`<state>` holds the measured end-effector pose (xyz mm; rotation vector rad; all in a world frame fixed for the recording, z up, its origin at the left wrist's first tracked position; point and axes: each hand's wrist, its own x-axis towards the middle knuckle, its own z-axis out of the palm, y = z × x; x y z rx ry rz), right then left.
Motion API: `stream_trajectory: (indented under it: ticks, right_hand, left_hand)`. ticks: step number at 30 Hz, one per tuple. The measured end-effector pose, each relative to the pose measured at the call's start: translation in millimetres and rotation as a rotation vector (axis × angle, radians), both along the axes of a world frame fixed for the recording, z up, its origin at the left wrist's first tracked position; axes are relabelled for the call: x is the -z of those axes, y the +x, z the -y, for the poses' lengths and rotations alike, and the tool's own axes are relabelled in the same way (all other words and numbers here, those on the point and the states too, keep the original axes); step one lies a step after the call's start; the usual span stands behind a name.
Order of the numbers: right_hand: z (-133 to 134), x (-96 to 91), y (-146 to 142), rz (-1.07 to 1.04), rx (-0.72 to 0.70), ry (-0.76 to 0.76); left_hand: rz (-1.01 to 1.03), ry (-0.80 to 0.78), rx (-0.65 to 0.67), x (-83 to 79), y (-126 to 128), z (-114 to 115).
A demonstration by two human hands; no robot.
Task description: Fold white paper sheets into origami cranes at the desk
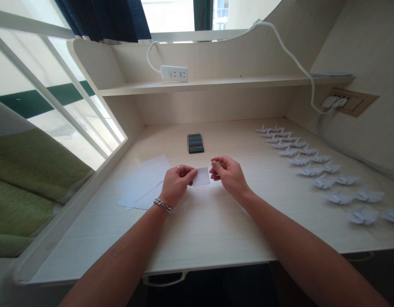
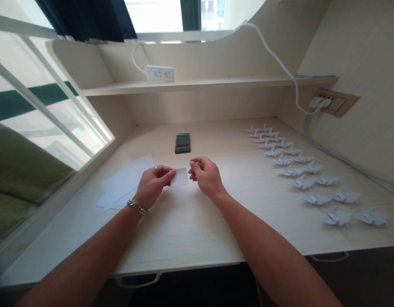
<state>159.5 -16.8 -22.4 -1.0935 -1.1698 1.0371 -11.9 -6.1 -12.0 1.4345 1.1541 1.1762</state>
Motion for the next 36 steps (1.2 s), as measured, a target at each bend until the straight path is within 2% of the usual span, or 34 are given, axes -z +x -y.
stream_trajectory:
  ticks: [6,12,14,18,24,30,36]
  right_hand:
    - [-1,2.4,-3,-0.015,-0.218,-0.104]
    - [0,3.3,-3,0.011,-0.185,-0.052]
    - [1,3.6,-2,0.047,-0.193,-0.031]
    - [3,3.0,-1,0.101,-0.225,0.005]
    - [4,0.7,1,0.072,-0.311,-0.048]
    - [4,-0.9,5,0.087,-0.325,-0.062]
    - [-6,-14.6,4,0.121,-0.327,-0.100]
  left_hand:
    - [0.025,-0.011,0.011,-0.9,1,1]
    - [0.140,-0.015,-0.017,-4.1,-4,-2]
    - [0.128,-0.022,0.039,-4.9,-5,-2]
    - [-0.022,-0.002,0.176,-5.8,-4,1]
    - [-0.018,-0.016,0.206,-6.0,-6,1]
    - [-0.022,-0.012,0.276,-7.3,-7,1]
    - [-0.056,-0.029,0.277,-19.3,-5,-9]
